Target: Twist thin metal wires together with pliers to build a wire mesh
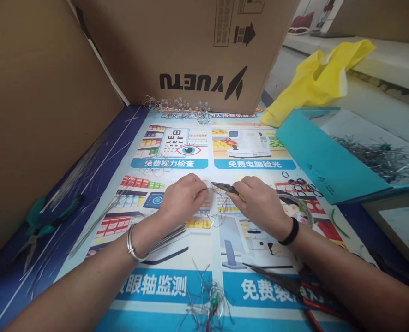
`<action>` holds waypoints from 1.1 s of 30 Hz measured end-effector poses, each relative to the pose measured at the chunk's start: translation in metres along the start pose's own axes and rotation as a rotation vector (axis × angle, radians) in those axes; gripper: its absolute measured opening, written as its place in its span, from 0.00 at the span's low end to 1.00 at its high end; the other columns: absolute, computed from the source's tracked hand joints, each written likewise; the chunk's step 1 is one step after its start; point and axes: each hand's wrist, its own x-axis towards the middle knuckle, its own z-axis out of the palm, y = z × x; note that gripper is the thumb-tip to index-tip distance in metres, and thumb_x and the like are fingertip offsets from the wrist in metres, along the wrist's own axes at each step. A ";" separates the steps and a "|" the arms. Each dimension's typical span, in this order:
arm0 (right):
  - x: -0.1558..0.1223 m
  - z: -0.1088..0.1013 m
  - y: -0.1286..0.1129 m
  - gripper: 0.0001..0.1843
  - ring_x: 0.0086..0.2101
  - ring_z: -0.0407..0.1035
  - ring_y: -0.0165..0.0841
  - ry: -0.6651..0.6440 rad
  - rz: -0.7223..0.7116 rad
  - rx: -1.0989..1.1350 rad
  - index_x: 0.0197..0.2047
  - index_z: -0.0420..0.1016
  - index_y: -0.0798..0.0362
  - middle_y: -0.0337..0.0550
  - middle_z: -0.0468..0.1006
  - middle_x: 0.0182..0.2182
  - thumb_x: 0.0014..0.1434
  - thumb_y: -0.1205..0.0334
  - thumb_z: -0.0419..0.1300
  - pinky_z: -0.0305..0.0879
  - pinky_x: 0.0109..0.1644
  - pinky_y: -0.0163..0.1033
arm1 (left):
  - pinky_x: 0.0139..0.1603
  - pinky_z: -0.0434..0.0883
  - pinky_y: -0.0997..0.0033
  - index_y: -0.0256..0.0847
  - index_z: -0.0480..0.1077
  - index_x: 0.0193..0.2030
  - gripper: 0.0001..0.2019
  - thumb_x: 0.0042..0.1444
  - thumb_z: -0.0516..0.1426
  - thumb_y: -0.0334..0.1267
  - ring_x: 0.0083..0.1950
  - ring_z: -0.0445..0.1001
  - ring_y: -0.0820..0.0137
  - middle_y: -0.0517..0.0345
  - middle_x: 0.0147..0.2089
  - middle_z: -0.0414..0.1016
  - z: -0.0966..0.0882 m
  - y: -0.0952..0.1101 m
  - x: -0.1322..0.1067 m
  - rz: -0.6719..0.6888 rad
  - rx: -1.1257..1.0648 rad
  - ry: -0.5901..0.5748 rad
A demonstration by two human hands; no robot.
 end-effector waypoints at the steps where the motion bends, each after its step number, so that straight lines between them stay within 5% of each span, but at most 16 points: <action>1: 0.000 0.000 0.000 0.17 0.31 0.60 0.33 -0.008 0.008 0.015 0.29 0.69 0.54 0.43 0.69 0.28 0.63 0.53 0.49 0.50 0.33 0.37 | 0.34 0.64 0.72 0.43 0.72 0.34 0.08 0.58 0.51 0.36 0.41 0.71 0.69 0.59 0.38 0.72 0.000 0.000 0.000 0.002 0.004 -0.001; 8: -0.001 0.005 0.002 0.17 0.32 0.62 0.33 -0.005 0.046 0.108 0.31 0.69 0.54 0.44 0.70 0.28 0.63 0.52 0.49 0.52 0.33 0.35 | 0.35 0.65 0.69 0.42 0.72 0.33 0.07 0.57 0.53 0.36 0.40 0.70 0.68 0.58 0.38 0.72 -0.002 0.001 -0.001 0.031 0.032 0.025; 16: 0.000 0.007 0.002 0.18 0.32 0.62 0.32 -0.025 0.063 0.164 0.31 0.68 0.54 0.44 0.70 0.29 0.63 0.51 0.48 0.53 0.33 0.35 | 0.48 0.65 0.61 0.41 0.74 0.38 0.06 0.56 0.56 0.34 0.46 0.67 0.64 0.55 0.41 0.72 -0.008 -0.003 0.007 0.135 -0.100 0.204; 33: 0.001 0.008 0.001 0.18 0.32 0.63 0.31 -0.047 0.061 0.199 0.31 0.68 0.53 0.42 0.70 0.29 0.63 0.50 0.47 0.52 0.32 0.35 | 0.51 0.66 0.61 0.41 0.73 0.28 0.03 0.49 0.60 0.30 0.43 0.70 0.69 0.58 0.37 0.75 -0.010 -0.004 0.027 0.051 -0.566 0.027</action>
